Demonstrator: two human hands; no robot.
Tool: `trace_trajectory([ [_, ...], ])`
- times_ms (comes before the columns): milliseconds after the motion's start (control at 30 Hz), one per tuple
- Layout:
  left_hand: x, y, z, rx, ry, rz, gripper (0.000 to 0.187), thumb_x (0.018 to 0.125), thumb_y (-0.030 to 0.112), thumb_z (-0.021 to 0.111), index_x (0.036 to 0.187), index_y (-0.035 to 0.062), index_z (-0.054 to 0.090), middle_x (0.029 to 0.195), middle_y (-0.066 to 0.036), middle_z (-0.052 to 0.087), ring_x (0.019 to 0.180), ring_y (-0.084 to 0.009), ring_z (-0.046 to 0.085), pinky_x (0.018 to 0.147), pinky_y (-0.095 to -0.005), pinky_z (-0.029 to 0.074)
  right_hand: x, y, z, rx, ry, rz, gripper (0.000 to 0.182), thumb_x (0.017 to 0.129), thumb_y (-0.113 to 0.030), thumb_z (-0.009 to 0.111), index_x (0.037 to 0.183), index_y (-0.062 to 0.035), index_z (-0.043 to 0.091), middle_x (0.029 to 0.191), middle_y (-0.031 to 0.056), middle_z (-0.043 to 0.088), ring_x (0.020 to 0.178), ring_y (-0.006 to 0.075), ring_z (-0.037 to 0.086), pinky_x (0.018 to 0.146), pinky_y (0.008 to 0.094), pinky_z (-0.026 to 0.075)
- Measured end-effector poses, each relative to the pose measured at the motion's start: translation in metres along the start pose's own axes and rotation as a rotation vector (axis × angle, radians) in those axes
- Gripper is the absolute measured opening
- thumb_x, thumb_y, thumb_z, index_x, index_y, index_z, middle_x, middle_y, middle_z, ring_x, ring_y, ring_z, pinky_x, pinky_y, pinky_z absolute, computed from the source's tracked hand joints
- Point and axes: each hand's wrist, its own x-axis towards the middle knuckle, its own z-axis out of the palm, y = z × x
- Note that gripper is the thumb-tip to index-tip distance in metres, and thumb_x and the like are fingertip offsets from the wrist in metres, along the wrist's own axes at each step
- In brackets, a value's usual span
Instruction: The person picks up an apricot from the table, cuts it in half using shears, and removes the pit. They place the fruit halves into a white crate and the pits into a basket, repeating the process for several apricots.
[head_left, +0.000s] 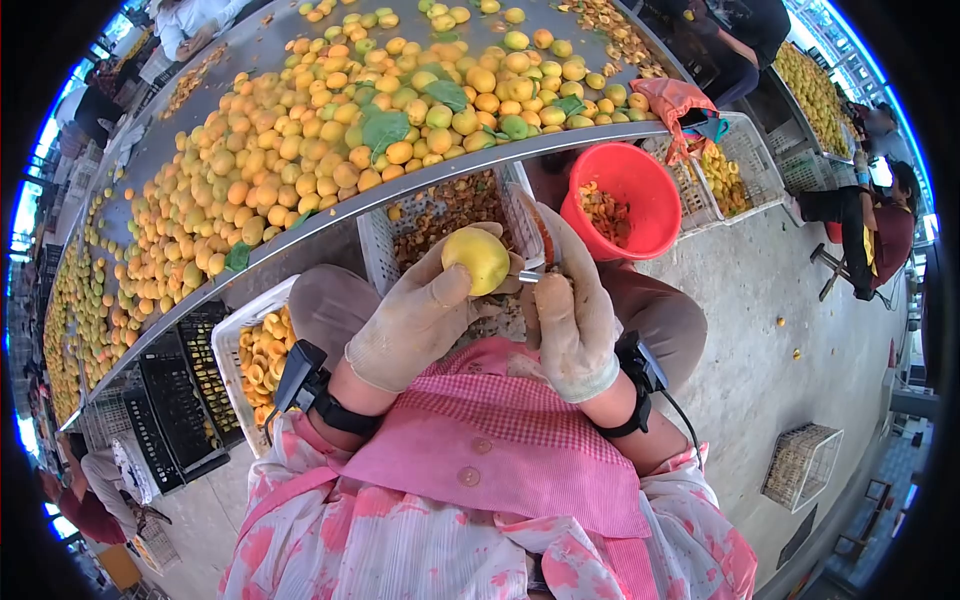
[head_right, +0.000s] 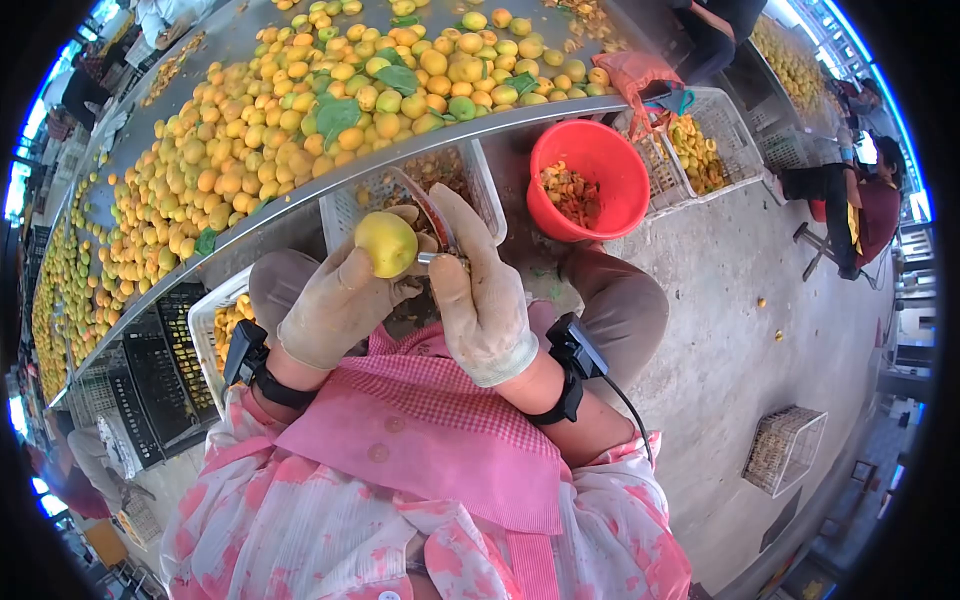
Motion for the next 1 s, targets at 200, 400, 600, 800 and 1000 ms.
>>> trace_trajectory([
  [200,0.000,-0.003,-0.011,0.021,0.021,0.035,0.067,0.093,0.044,0.063,0.142,0.0040,0.040,0.129,-0.009,0.055,0.121,-0.0227,0.053,0.102,-0.0389,0.042,0.003,-0.010,0.003,-0.193,-0.020,-0.164,0.056,0.103,-0.030,0.047,0.146,0.0037,0.034,0.126,0.0270,0.058,0.112,0.0403,0.062,0.092,0.0367,0.049],
  [400,0.001,-0.002,-0.011,0.215,0.037,0.105,0.075,0.091,0.050,0.064,0.143,0.0041,0.038,0.128,-0.009,0.055,0.120,-0.0225,0.052,0.102,-0.0399,0.041,-0.007,-0.017,0.008,-0.217,-0.071,0.053,0.058,0.102,-0.034,0.048,0.149,-0.0030,0.032,0.119,0.0252,0.062,0.098,0.0447,0.065,0.078,0.0420,0.054],
  [600,-0.001,0.000,-0.010,0.221,0.019,0.106,0.076,0.090,0.052,0.063,0.143,0.0026,0.038,0.127,-0.011,0.055,0.120,-0.0225,0.052,0.102,-0.0389,0.041,-0.008,-0.020,0.006,-0.265,-0.059,-0.015,0.060,0.101,-0.034,0.048,0.149,-0.0033,0.031,0.118,0.0246,0.063,0.099,0.0446,0.064,0.078,0.0434,0.054],
  [800,-0.002,-0.005,-0.012,0.218,0.072,0.093,0.077,0.090,0.054,0.062,0.142,0.0022,0.039,0.126,-0.010,0.055,0.119,-0.0222,0.052,0.102,-0.0387,0.042,-0.012,-0.020,0.009,-0.258,-0.102,0.051,0.057,0.102,-0.030,0.048,0.149,-0.0023,0.030,0.117,0.0253,0.063,0.098,0.0447,0.065,0.079,0.0438,0.054],
  [1000,-0.001,-0.005,-0.012,0.180,0.052,0.080,0.077,0.087,0.052,0.068,0.140,0.0033,0.041,0.129,-0.008,0.054,0.120,-0.0220,0.052,0.101,-0.0380,0.043,-0.014,-0.011,0.012,-0.236,-0.012,-0.104,0.057,0.102,-0.029,0.048,0.149,-0.0010,0.031,0.122,0.0265,0.061,0.101,0.0441,0.064,0.081,0.0422,0.054],
])
